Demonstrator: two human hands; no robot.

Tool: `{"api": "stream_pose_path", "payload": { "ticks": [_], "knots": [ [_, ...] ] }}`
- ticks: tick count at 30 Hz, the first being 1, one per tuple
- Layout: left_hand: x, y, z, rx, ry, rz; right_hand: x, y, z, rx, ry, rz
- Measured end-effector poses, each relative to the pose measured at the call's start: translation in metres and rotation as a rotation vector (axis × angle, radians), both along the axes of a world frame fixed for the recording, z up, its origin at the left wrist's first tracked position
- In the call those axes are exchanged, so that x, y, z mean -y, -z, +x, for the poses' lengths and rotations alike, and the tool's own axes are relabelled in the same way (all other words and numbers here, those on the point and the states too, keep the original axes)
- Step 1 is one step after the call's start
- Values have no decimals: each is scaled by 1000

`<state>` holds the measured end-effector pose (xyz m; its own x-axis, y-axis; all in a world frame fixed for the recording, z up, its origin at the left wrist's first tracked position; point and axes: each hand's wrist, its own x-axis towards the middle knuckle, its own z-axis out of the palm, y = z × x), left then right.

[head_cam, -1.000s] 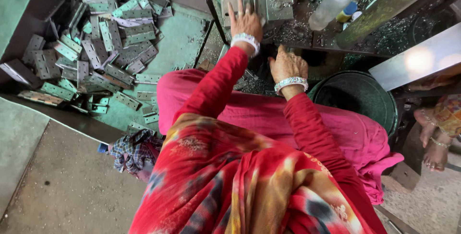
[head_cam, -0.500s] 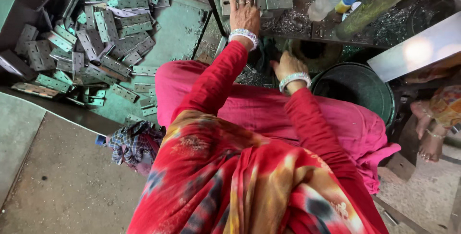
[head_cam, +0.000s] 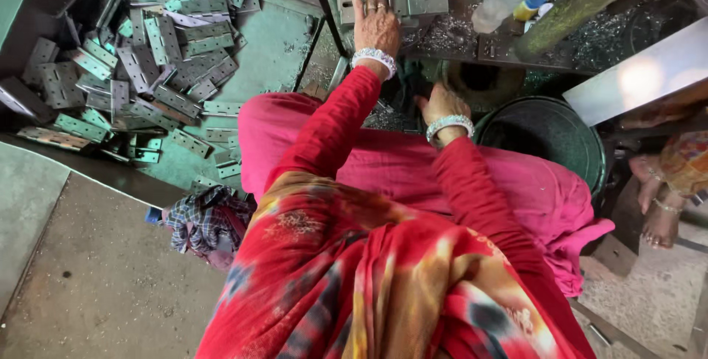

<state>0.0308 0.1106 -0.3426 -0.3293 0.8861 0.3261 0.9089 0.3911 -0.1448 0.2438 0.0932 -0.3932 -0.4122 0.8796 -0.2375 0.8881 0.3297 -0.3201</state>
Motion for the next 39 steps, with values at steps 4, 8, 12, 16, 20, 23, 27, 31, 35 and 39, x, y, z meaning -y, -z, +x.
{"api": "stream_pose_path", "payload": {
  "ticks": [4, 8, 12, 16, 20, 23, 27, 31, 35, 39],
  "knots": [
    [-6, 6, 3, 14, -9, -129, 8, 18, 2, -73, 32, -35],
    [2, 10, -4, 31, 69, 201, 22, 37, 5, -132, 55, -67],
    [-5, 7, -13, 165, 57, 24, 6, 20, 6, -43, 38, -75],
    [-23, -4, -14, 217, -33, -119, 7, -1, 5, 70, -12, -64],
    [-19, -6, -18, 162, -13, -10, 29, 5, 2, -128, 92, -84],
    [-14, -8, -24, 150, 27, 14, 20, 12, 0, -136, 21, -43],
    [-27, -15, -29, 177, -13, -144, -2, 15, 9, -3, -21, -31],
    [-39, -20, -29, 391, -87, -224, 10, 33, 10, -101, -32, 25],
    [-30, -19, -30, 222, -9, 60, 17, 49, 6, -113, 13, 15],
    [-32, -21, -32, 244, -41, -107, 1, 35, 8, -47, -2, -42]
  ]
}}
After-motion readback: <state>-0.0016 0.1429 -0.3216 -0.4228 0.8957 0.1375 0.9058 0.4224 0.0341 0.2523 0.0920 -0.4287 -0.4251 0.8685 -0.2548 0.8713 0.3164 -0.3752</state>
